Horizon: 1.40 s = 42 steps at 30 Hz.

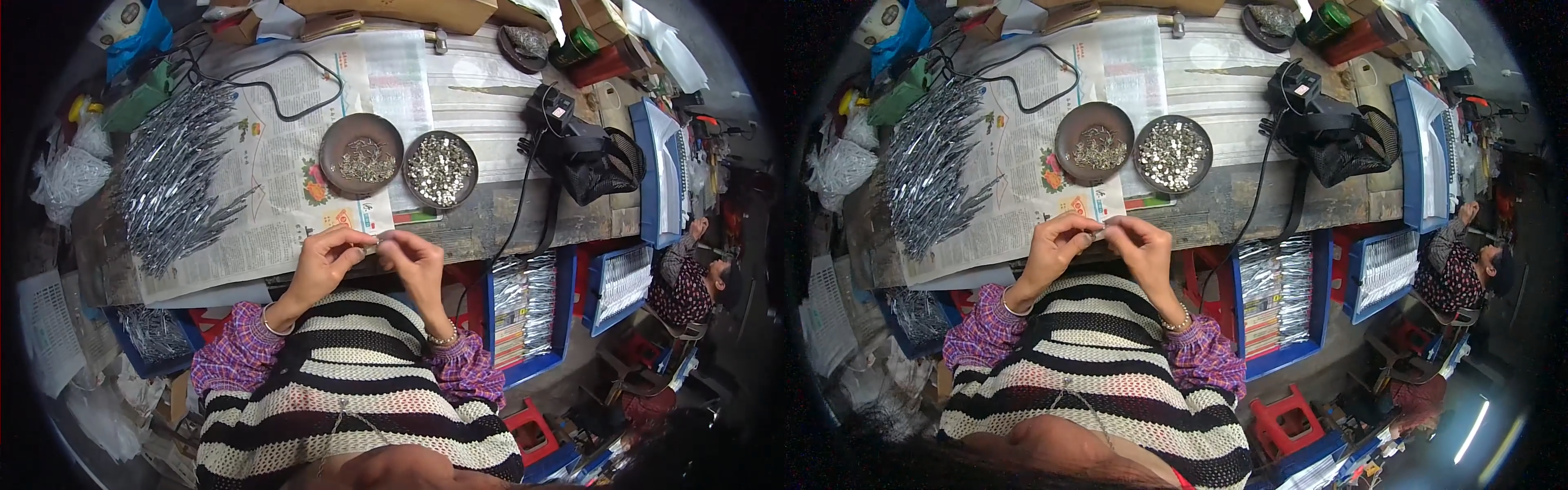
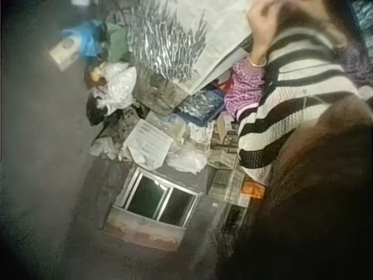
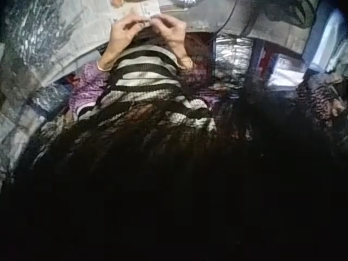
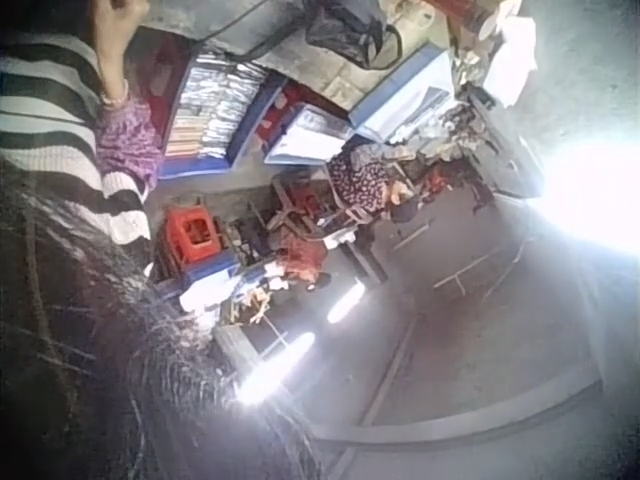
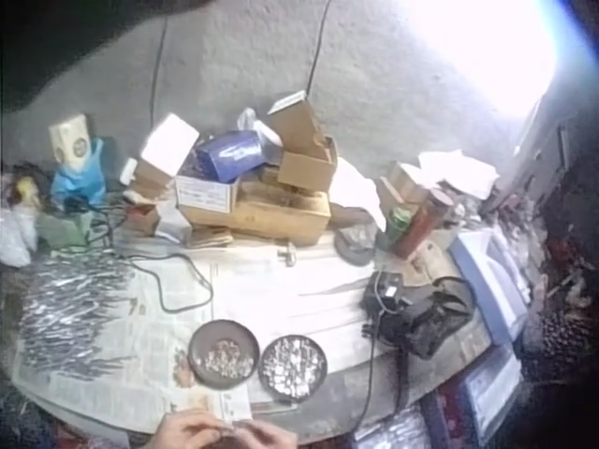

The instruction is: Assembling small metal hardware components by hand at a workbench.

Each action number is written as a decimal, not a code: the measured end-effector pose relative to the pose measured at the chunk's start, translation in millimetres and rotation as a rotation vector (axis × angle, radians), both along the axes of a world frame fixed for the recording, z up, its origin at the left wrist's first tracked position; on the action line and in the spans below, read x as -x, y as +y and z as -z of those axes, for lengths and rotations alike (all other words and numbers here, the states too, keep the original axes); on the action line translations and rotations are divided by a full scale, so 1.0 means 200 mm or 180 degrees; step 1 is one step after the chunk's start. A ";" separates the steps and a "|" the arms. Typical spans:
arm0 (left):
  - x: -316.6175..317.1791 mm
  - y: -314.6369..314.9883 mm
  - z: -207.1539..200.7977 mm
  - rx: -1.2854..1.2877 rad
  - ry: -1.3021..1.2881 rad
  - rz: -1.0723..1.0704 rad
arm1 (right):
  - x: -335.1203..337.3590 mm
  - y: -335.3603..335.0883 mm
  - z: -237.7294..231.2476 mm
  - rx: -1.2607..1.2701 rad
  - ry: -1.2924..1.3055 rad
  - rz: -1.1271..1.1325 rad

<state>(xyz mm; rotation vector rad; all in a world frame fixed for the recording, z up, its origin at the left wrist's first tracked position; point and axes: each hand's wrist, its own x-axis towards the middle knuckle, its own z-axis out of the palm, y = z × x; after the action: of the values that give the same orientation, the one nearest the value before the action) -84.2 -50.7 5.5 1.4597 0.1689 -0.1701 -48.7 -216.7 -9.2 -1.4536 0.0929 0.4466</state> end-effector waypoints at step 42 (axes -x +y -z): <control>0.03 -0.01 -0.01 0.0095 0.0055 -0.0079 | 0.03 0.00 -0.01 0.0040 -0.0146 -0.0093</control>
<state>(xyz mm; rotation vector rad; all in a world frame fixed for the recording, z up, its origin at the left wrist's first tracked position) -90.8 -52.7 8.2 1.4263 0.1977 -0.1645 -55.3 -217.2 -7.6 -1.4782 0.0377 0.4370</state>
